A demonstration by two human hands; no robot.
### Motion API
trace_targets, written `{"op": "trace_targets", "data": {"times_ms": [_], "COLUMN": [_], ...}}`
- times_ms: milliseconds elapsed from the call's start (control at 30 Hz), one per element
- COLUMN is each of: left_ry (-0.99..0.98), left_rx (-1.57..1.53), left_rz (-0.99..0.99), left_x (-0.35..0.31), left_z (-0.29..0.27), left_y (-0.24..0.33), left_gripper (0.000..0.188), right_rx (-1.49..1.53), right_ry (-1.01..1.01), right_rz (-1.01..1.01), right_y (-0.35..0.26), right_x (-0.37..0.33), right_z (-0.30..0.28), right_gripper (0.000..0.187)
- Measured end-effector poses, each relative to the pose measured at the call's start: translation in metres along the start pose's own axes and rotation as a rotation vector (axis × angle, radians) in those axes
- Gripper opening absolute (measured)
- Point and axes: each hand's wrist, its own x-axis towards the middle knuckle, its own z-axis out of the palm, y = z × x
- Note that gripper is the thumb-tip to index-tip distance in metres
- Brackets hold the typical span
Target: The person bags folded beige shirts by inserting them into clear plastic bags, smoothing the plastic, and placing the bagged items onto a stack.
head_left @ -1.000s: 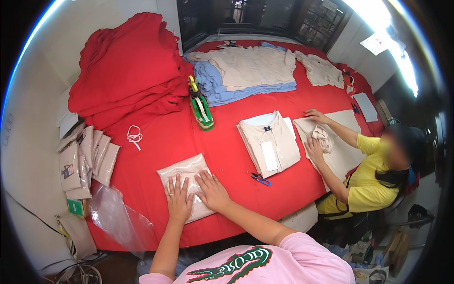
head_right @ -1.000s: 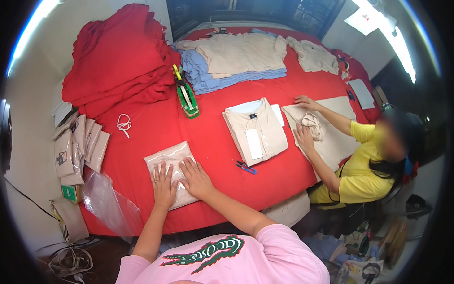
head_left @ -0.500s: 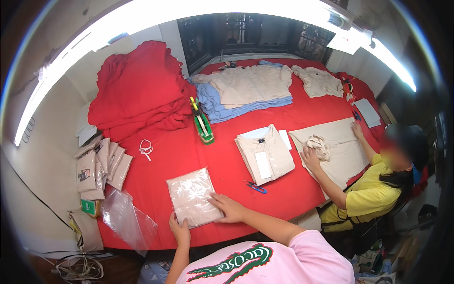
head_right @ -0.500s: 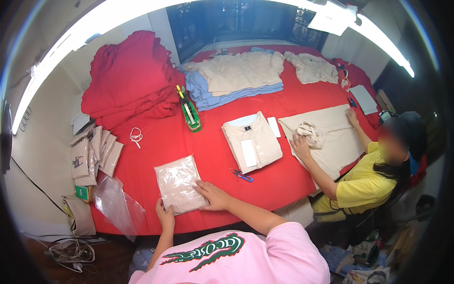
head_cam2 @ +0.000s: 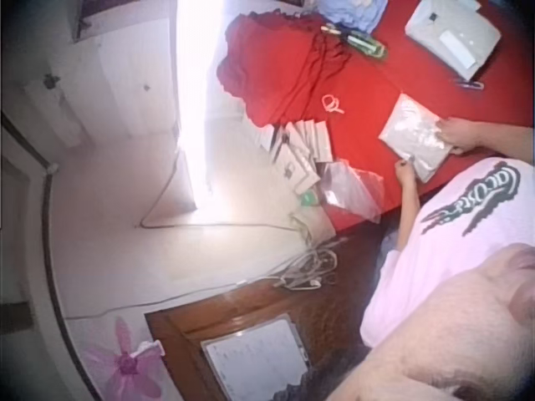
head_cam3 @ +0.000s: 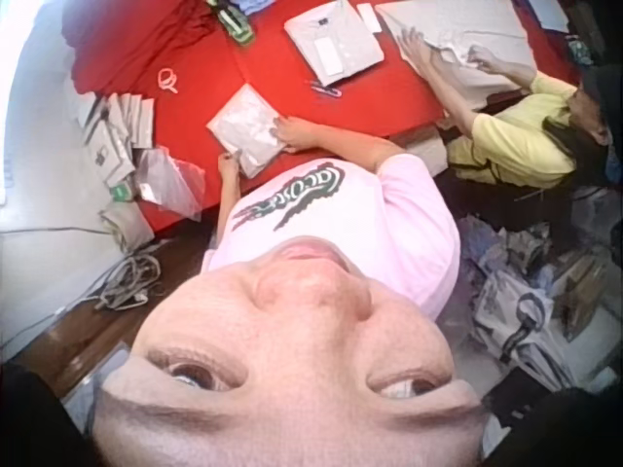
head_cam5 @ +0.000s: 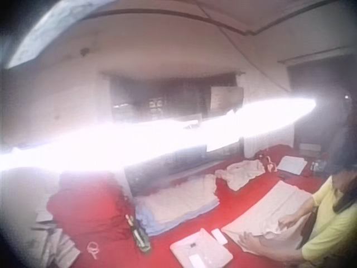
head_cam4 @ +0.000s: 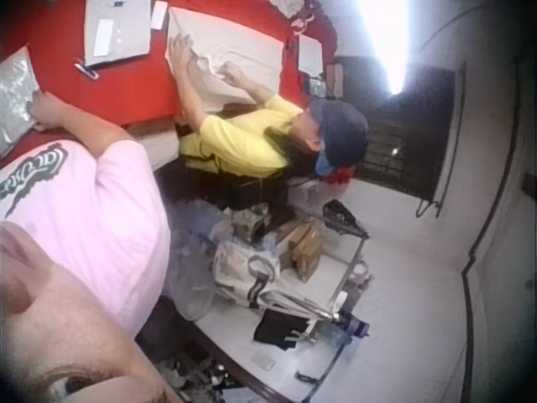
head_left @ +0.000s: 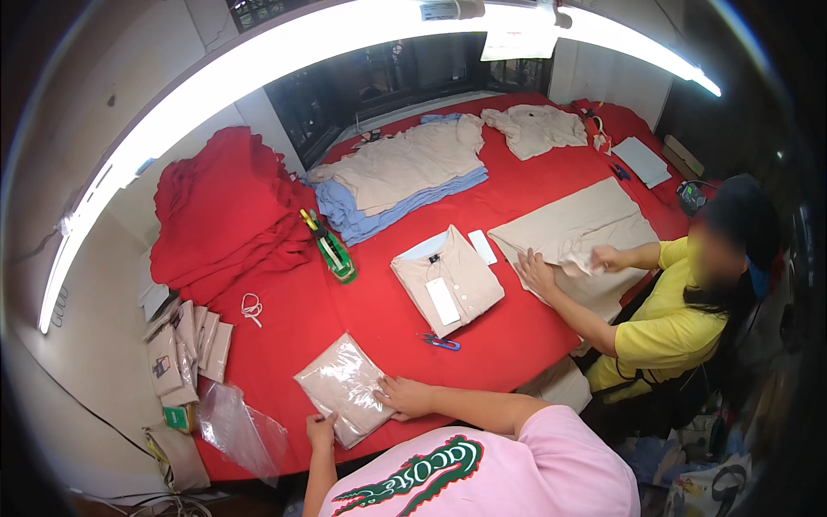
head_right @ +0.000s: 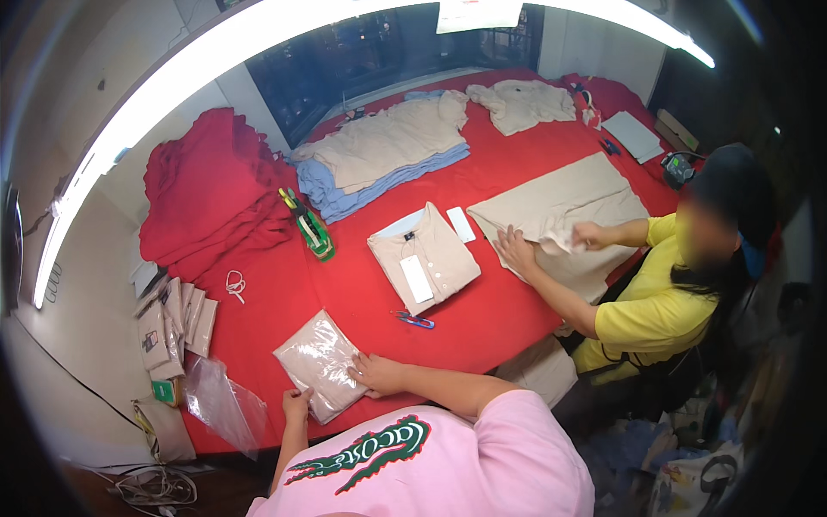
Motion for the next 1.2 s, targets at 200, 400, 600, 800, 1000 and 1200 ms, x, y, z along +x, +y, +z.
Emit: {"op": "trace_targets", "data": {"times_ms": [200, 400, 600, 800, 1000, 1200], "left_ry": [0.048, -0.451, -0.598, -0.85, -0.617, -0.347], "left_rx": [0.339, 0.086, -0.367, -0.754, -0.909, -1.166], "left_rz": [0.771, 0.705, 0.59, 0.03, 0.005, 0.095], "left_x": [-0.071, -0.086, -0.07, -0.035, 0.022, 0.125], "left_z": [0.012, -0.045, -0.086, -0.041, -0.064, -0.235], "left_y": [0.042, 0.058, 0.097, 0.08, 0.057, 0.094], "left_gripper": [0.081, 0.077, 0.066, 0.051, 0.028, 0.029], "right_rx": [-0.12, 0.084, 0.651, 1.246, 0.51, 0.996], "right_ry": [0.047, 0.349, 0.56, 0.591, 0.89, 0.763], "right_rz": [0.056, 0.096, 0.297, 0.753, 0.634, 1.037], "right_y": [0.015, 0.011, -0.007, 0.008, 0.001, -0.012], "right_x": [0.002, 0.021, 0.048, 0.097, 0.12, 0.105], "right_z": [0.022, -0.063, -0.157, -0.142, -0.087, -0.048], "right_gripper": [0.047, 0.02, 0.017, 0.029, 0.023, 0.019]}}
